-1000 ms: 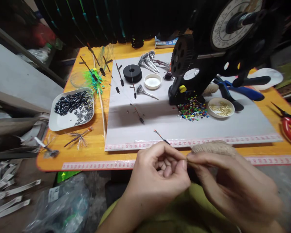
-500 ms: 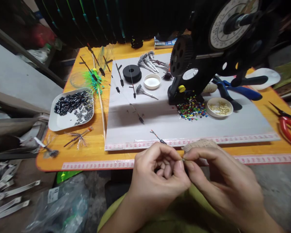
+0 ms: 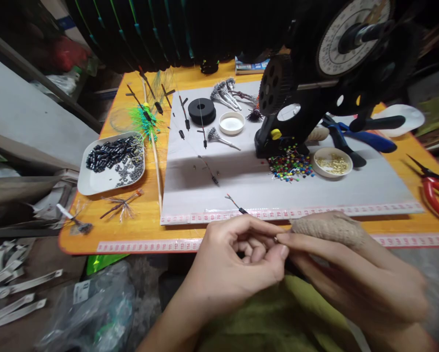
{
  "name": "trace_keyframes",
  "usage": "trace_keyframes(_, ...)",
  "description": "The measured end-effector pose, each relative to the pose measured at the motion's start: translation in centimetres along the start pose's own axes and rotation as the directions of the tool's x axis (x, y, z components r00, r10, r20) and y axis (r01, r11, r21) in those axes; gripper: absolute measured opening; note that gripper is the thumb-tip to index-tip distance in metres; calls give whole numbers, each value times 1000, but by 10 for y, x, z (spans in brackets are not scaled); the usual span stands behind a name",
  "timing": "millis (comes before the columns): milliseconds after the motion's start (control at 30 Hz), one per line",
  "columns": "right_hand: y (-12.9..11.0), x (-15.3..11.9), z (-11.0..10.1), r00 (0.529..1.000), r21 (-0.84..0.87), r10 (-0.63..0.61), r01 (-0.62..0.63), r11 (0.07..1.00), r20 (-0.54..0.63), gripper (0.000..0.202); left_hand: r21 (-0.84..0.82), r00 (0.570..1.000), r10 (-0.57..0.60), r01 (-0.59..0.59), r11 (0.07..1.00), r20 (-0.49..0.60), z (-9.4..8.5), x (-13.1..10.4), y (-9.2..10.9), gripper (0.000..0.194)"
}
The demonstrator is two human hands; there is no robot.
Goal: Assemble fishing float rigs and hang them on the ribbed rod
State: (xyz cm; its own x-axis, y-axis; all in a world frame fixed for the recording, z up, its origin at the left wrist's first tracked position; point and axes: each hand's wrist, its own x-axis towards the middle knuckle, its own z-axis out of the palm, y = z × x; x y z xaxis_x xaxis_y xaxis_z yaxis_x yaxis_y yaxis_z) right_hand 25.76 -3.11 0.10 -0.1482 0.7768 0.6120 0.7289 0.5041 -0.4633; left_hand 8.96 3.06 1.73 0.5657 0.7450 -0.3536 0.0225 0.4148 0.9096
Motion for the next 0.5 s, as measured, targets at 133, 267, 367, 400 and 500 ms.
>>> trace_keyframes(133,-1,1,-1,1000,-32,11,-11,999,-7,29,33,1000,20,-20,999,2,0,-1,-1,14)
trace_keyframes(267,-2,0,-1,999,-88,32,-35,996,-33,24,56,999,28,-27,998,-24,0,-2,-4,11)
trace_keyframes(367,0,-2,0,999,-80,35,-37,996,-25,25,95,998,34,-29,995,-54,0,-2,-4,8)
trace_keyframes(400,0,-2,0,999,-77,38,-39,996,-17,26,113,997,39,-32,993,-64,0,-2,-4,6)
trace_keyframes(500,2,-2,1,1000,-76,22,-21,997,10,25,160,995,66,-53,986,-76,-1,-3,-5,2)
